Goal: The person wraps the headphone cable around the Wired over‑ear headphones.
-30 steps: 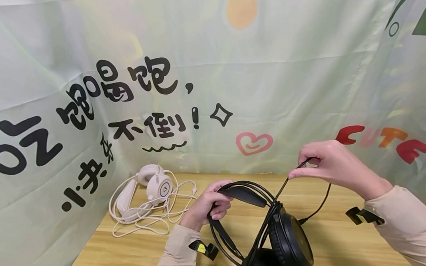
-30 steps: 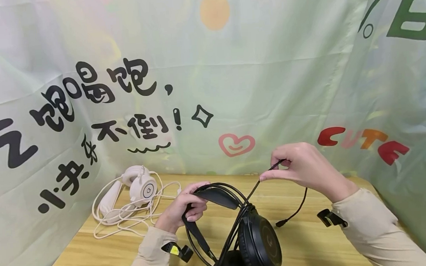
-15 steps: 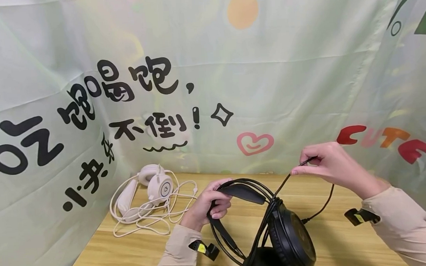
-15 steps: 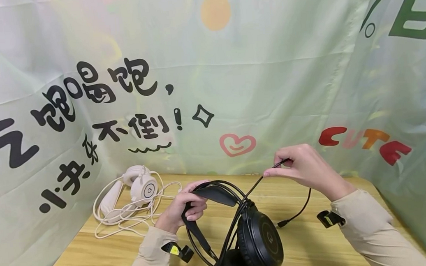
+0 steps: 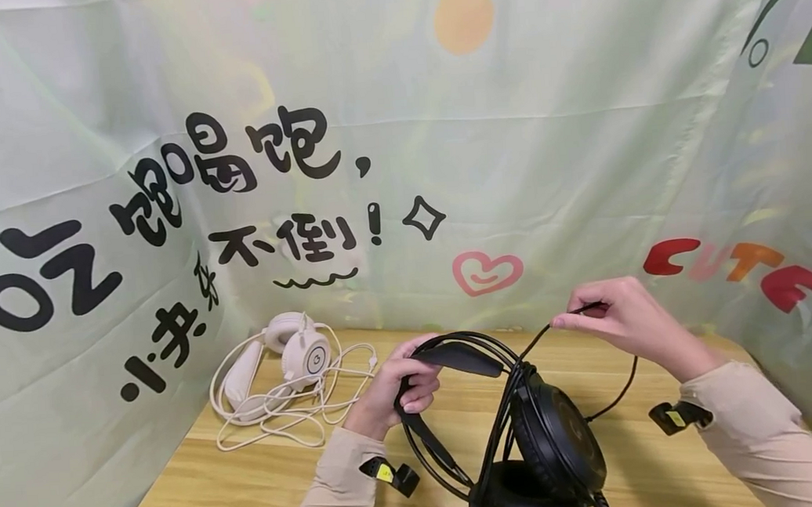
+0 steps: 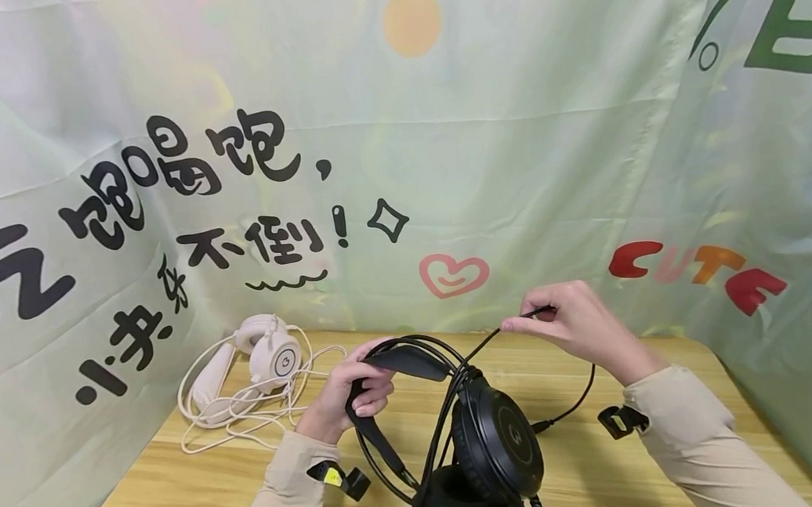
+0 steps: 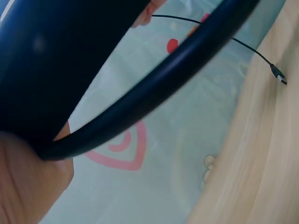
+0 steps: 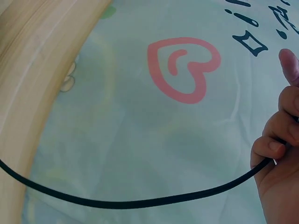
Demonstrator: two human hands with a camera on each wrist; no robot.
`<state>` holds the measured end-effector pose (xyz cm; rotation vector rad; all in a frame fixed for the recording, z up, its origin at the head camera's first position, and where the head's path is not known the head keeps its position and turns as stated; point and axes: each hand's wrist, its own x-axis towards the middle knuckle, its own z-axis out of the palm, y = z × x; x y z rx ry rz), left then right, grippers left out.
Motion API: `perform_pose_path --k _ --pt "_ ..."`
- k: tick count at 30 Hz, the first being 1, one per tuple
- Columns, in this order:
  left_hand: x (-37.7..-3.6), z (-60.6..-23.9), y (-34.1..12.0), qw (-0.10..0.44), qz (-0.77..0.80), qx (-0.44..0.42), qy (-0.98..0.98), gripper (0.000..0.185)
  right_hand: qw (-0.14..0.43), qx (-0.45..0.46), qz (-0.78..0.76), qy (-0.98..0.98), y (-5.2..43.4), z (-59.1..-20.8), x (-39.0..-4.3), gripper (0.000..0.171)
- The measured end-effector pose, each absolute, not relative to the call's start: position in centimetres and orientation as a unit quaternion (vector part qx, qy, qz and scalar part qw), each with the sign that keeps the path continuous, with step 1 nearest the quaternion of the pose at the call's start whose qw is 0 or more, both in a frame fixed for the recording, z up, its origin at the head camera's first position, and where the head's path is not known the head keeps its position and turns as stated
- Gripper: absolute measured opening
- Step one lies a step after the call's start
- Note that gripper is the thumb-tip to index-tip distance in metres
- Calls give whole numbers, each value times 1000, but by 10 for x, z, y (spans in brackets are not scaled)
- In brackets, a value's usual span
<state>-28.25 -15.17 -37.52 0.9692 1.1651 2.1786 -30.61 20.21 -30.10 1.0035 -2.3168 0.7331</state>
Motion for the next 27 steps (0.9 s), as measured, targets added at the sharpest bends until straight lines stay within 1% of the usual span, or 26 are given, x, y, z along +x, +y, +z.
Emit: perform_pose_path --k 9,13,16,18,22,27 --pt "-281 -376 -152 216 812 354 411 32 234 348 302 -856 199 -317 -308 35" --pt "-281 -377 -152 212 822 351 397 26 217 341 321 -857 196 -327 -310 35" --pt "-281 -378 -151 203 831 344 387 26 205 330 331 -860 195 -334 -310 34" --pt "-281 -378 -149 191 838 335 386 29 200 319 334 -864 195 -339 -310 34" --pt "-279 -375 -146 164 855 297 392 25 198 310 332 -869 194 -349 -311 36" --pt "-278 -373 -145 139 868 259 400 25 206 329 336 -858 190 -360 -315 39"
